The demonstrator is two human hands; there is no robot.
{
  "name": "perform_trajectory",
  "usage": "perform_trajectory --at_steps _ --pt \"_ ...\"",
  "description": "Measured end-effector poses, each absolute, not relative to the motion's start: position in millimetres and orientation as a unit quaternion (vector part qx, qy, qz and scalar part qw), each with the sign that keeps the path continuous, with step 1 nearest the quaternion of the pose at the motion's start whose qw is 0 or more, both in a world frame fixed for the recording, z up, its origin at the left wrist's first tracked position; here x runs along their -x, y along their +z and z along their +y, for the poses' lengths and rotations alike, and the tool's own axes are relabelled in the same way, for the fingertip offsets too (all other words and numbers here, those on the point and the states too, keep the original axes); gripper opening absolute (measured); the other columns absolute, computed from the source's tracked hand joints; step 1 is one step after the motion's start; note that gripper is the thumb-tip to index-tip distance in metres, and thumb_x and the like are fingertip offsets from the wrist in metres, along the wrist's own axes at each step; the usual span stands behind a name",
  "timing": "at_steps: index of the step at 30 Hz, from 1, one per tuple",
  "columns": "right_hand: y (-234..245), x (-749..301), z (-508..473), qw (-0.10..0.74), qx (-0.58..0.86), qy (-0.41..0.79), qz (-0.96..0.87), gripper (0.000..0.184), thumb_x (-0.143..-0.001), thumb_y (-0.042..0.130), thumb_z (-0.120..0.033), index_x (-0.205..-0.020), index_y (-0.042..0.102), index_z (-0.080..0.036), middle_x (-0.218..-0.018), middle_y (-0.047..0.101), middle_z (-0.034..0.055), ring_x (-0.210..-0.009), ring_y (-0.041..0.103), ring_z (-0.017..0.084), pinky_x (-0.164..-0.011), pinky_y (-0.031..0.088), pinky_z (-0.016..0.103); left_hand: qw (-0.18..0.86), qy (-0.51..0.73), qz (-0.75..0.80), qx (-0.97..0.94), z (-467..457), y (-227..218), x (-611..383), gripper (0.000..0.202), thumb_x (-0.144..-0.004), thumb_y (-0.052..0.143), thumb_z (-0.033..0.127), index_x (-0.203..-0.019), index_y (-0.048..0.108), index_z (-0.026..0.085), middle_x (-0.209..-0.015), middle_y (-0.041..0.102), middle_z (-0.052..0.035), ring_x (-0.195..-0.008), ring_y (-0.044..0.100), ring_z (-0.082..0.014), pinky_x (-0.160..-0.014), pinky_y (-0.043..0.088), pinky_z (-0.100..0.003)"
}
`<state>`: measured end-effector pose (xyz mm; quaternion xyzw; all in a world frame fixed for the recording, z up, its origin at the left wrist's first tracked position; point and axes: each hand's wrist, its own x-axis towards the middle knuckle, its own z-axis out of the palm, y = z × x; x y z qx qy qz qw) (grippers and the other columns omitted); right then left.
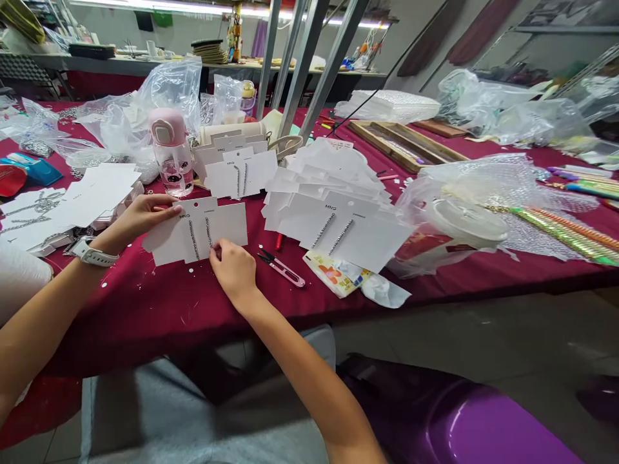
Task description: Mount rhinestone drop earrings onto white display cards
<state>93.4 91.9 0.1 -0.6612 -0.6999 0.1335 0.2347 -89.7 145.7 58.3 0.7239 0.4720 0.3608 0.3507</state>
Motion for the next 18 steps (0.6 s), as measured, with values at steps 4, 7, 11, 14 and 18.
perform_trajectory --at_steps 4,7,11,14,18 --pt "-1.5 -92.3 93.3 0.231 0.658 0.135 -0.704 0.016 -0.083 0.046 -0.027 -0.085 0.061 -0.021 -0.083 0.067 0.0002 -0.078 0.061 0.017 -0.063 0.037 0.026 0.334 0.360 0.477 -0.729 153.7 49.7 93.5 0.031 -0.073 0.060 0.043 -0.083 0.063 0.014 -0.074 0.061 -0.0024 -0.062 0.053 -0.0083 -0.052 0.039 -0.019" --pt "-2.3 -91.7 93.7 0.225 0.659 0.131 -0.705 0.016 -0.083 0.045 -0.026 -0.085 0.060 -0.021 -0.084 0.067 0.0005 -0.078 0.061 0.017 -0.063 0.037 0.026 0.323 0.361 0.482 -0.730 157.4 45.8 93.5 0.031 -0.073 0.059 0.043 -0.084 0.063 0.013 -0.078 0.063 -0.0039 -0.063 0.054 -0.0091 -0.050 0.039 -0.019" --pt "-2.4 -92.3 93.8 0.223 0.657 0.129 -0.708 0.015 -0.083 0.045 -0.025 -0.085 0.059 -0.020 -0.084 0.067 0.0011 -0.078 0.061 0.017 -0.063 0.036 0.026 0.305 0.367 0.492 -0.728 158.2 43.6 92.3 0.030 -0.073 0.059 0.041 -0.085 0.064 0.013 -0.079 0.064 -0.0041 -0.062 0.054 -0.0082 -0.049 0.038 -0.018" --pt "-2.2 -92.9 93.3 0.227 0.658 0.132 -0.706 0.013 -0.082 0.046 -0.024 -0.083 0.059 -0.020 -0.083 0.066 0.0015 -0.077 0.060 0.017 -0.062 0.036 0.026 0.302 0.376 0.500 -0.719 157.7 42.2 91.5 0.030 -0.073 0.060 0.040 -0.087 0.065 0.014 -0.082 0.065 -0.0046 -0.064 0.055 -0.0083 -0.050 0.038 -0.017" --pt "-2.3 -93.9 90.8 0.248 0.659 0.149 -0.695 0.011 -0.080 0.050 -0.027 -0.077 0.056 -0.019 -0.079 0.066 0.0022 -0.073 0.059 0.017 -0.060 0.034 0.025 0.319 0.383 0.503 -0.706 155.6 41.5 90.4 0.031 -0.072 0.061 0.041 -0.089 0.065 0.015 -0.084 0.066 -0.0052 -0.065 0.057 -0.0090 -0.050 0.040 -0.017"
